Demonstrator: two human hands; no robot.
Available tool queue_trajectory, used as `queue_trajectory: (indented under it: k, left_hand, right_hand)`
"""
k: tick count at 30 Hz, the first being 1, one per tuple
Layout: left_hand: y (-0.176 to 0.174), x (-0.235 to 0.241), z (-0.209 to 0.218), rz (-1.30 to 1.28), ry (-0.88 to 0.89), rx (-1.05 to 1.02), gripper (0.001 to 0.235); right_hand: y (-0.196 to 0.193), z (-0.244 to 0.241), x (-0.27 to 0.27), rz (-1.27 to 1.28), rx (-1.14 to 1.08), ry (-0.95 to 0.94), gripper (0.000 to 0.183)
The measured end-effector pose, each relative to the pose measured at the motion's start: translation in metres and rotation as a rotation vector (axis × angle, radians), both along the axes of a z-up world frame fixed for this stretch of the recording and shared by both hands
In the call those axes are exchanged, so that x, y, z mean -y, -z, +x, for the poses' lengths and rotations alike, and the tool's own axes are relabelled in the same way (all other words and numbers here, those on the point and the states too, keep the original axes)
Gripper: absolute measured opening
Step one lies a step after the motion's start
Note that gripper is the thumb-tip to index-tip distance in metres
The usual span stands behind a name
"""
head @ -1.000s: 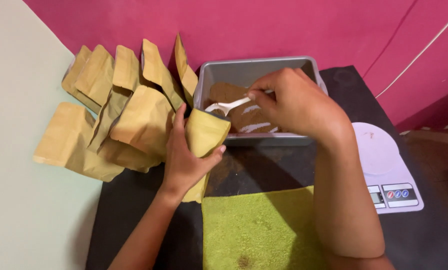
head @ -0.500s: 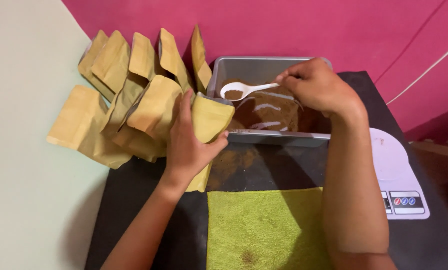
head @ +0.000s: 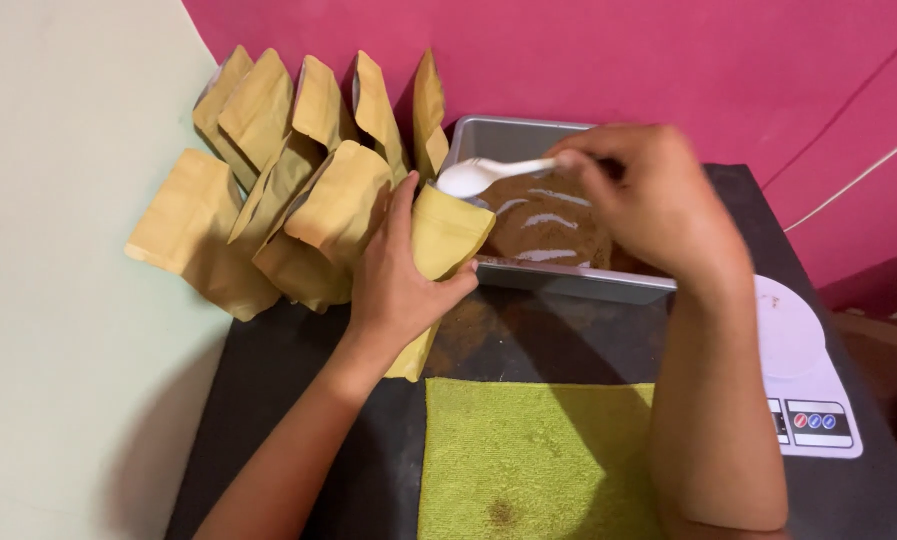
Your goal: Packaging powder into paper bags using a spoon and cleaning the workspace spills.
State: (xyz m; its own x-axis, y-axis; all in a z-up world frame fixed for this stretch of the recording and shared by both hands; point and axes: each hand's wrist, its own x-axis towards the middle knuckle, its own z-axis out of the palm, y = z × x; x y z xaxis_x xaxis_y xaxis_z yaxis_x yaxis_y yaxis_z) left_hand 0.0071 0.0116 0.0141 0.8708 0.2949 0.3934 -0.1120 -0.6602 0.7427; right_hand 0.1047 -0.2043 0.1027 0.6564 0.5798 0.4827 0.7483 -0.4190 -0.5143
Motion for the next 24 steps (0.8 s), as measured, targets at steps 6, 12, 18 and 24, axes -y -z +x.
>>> queue_trajectory:
  k: [6, 12, 18, 24]
  left_hand:
    - [0.007, -0.006, 0.002, 0.099, -0.045, 0.04, 0.097]
    - [-0.013, -0.007, -0.01, -0.13, 0.052, 0.155, 0.098]
    - [-0.047, -0.027, -0.018, -0.27, -0.014, -0.113, 0.103]
    - [-0.05, -0.032, -0.024, -0.214, 0.011, -0.125, 0.103]
  right_hand:
    - [0.029, 0.055, 0.036, -0.009, 0.007, 0.312, 0.024]
    - [0.136, 0.15, 0.027, -0.398, -0.23, 0.677, 0.023]
    - [0.112, 0.092, -0.041, -0.452, -0.318, 0.172, 0.023]
    - [0.099, 0.083, -0.027, -0.522, -0.452, 0.043, 0.029]
